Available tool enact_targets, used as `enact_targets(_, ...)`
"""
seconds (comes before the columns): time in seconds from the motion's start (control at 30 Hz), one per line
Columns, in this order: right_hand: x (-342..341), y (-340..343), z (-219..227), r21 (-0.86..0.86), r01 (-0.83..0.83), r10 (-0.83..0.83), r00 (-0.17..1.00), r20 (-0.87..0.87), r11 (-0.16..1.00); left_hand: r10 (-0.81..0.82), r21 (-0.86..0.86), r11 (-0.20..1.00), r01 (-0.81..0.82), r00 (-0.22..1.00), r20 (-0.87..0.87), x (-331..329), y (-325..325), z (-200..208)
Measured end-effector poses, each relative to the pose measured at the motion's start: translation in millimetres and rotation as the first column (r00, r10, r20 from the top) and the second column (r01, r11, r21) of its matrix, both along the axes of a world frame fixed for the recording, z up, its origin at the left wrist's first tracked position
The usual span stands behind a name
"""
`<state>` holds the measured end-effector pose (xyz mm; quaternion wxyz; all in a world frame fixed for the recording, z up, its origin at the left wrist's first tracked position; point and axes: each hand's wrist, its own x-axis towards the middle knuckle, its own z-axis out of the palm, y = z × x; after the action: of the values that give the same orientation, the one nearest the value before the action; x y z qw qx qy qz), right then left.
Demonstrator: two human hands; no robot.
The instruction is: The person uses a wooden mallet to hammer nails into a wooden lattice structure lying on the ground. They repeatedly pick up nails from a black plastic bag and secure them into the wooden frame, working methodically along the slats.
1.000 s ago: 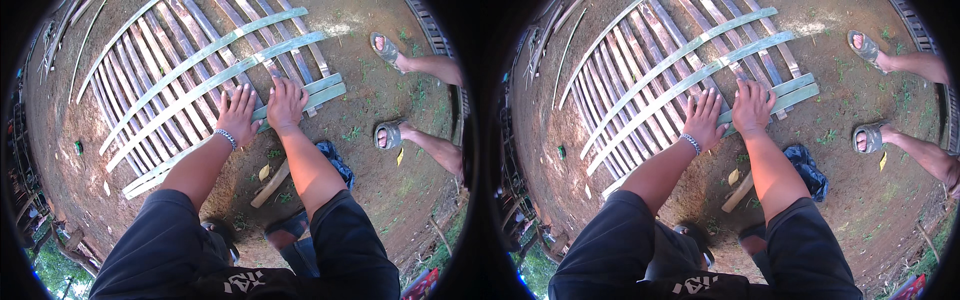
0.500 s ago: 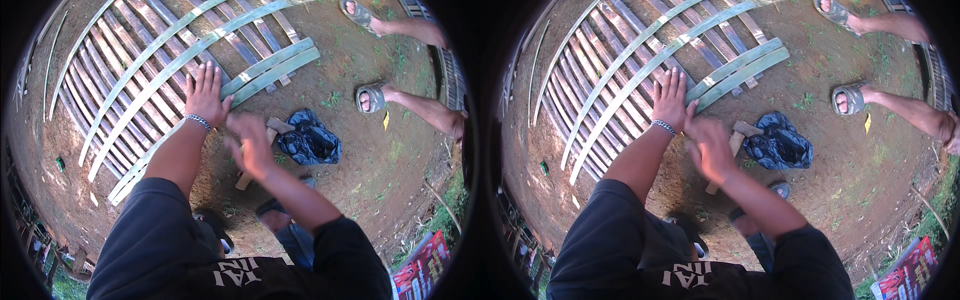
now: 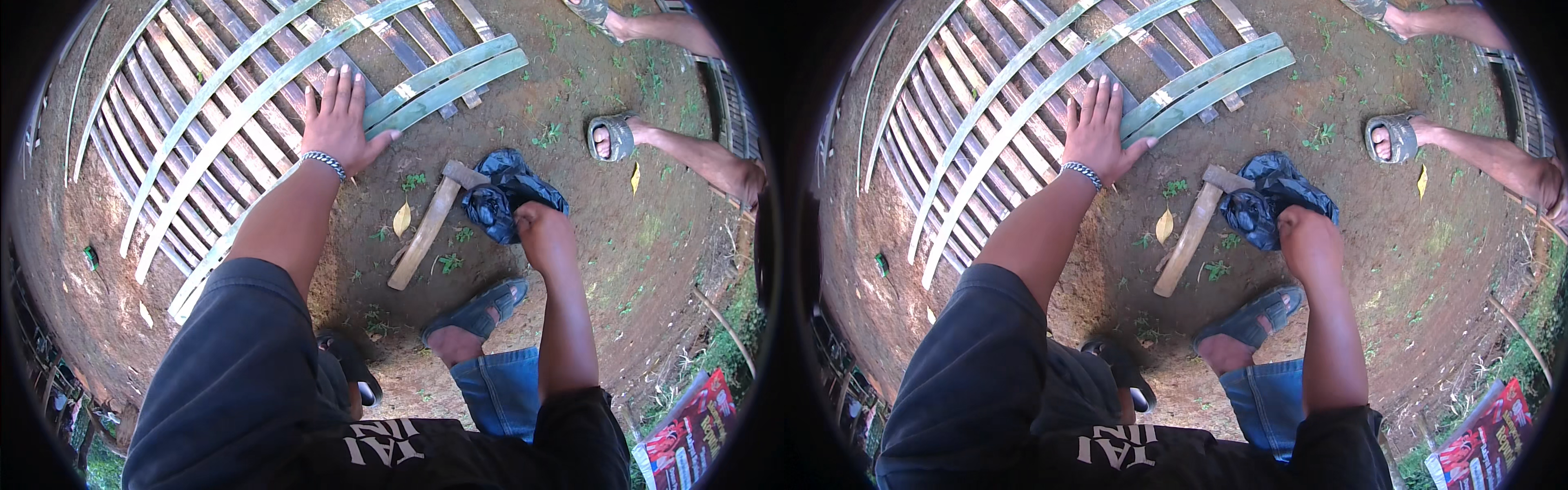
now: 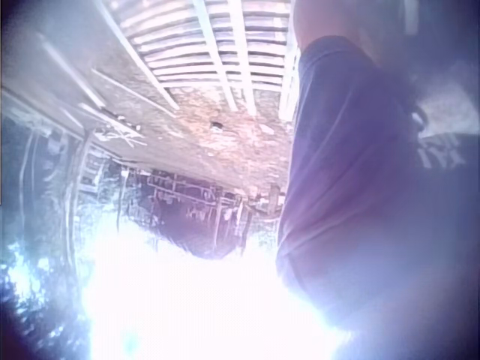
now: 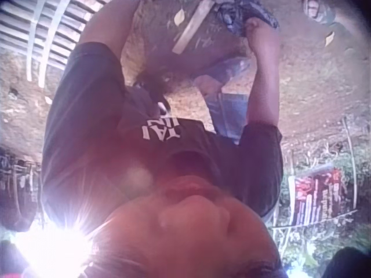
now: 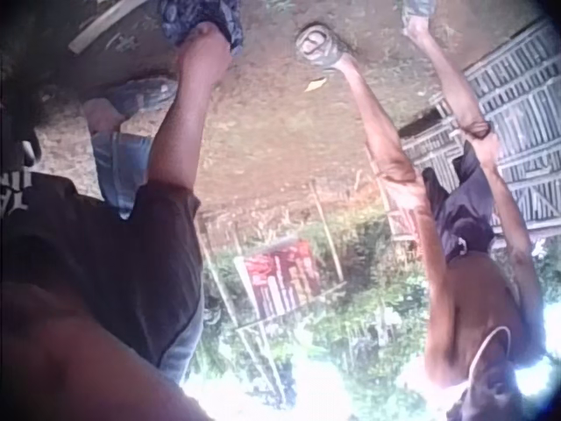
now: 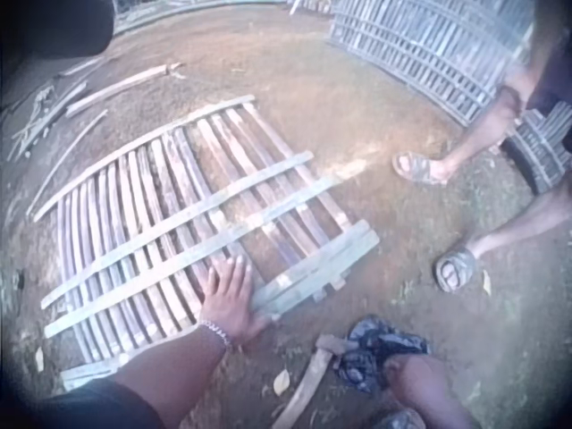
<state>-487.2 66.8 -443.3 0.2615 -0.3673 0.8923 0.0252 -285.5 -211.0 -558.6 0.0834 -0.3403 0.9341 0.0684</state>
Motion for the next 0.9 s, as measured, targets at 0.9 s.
enact_targets(0.9, 0, 23, -74, -0.036, 0.056, -0.058, 0.996, -0.066, 0.998, 0.009, 0.038, 0.999, -0.012, 0.997, 0.081, -6, 4, 7)
